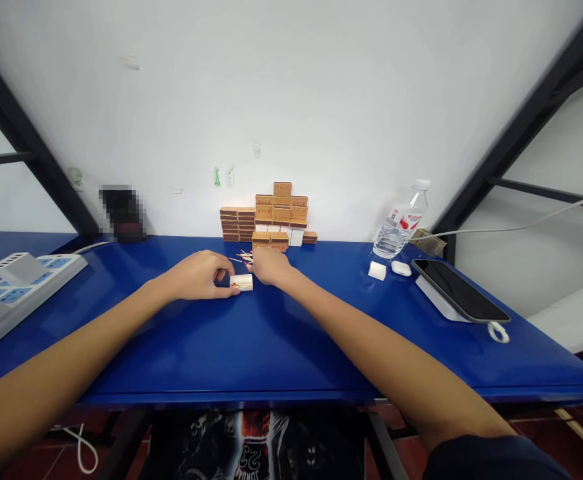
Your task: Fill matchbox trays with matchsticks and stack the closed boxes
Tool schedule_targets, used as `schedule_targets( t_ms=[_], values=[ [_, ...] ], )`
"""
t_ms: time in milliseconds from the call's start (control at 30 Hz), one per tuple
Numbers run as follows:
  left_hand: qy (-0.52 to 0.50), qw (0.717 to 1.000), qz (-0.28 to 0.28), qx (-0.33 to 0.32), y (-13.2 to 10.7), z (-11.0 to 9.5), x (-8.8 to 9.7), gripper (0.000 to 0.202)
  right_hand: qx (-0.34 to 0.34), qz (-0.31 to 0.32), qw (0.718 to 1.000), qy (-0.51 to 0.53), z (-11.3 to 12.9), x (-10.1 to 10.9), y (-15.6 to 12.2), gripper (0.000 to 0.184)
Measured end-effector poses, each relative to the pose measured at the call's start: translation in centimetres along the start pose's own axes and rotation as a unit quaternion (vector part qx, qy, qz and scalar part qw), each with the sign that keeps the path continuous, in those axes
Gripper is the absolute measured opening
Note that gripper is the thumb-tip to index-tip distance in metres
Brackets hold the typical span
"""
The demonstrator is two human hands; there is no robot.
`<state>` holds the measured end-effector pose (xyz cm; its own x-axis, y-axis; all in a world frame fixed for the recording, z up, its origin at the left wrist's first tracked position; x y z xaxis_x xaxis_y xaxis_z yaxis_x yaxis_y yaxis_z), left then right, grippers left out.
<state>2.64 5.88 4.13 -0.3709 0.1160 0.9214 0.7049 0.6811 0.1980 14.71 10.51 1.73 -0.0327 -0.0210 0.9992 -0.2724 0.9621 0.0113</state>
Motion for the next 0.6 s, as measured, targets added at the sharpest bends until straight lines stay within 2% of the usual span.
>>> schedule_targets(
  t_ms=[167, 333, 467, 600],
  values=[
    [0.001, 1.000, 0.004, -0.007, 0.0, -0.3, -0.4, 0.029, 0.015, 0.006, 1.000, 0.006, -1.6, -0.3, -1.8, 0.023],
    [-0.005, 1.000, 0.010, -0.027, 0.0, -1.2, -1.1, 0.029, 0.039, -0.010, 0.998, 0.057, -2.7, -0.4, -2.2, 0.023],
    [-0.006, 0.999, 0.010, -0.033, 0.0, -1.7, -1.3, 0.031, 0.053, 0.032, 0.995, 0.072, -2.7, -0.9, -2.1, 0.026],
    [-0.015, 0.999, 0.006, -0.031, 0.0, -1.5, -1.4, 0.031, 0.073, 0.056, 0.996, 0.022, -2.3, -1.1, -2.5, 0.033]
  ],
)
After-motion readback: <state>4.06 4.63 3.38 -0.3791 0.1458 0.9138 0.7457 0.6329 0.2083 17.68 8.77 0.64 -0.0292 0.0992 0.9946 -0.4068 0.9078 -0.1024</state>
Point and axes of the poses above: each hand's wrist, its own y-axis towards the middle knuckle, its own x-axis out of the back of the hand, z = x × y, the point moved 8 cm from there along y, towards the middle knuckle, and after that the axes turned 12 degrees about -y, right-handed, at the moved point
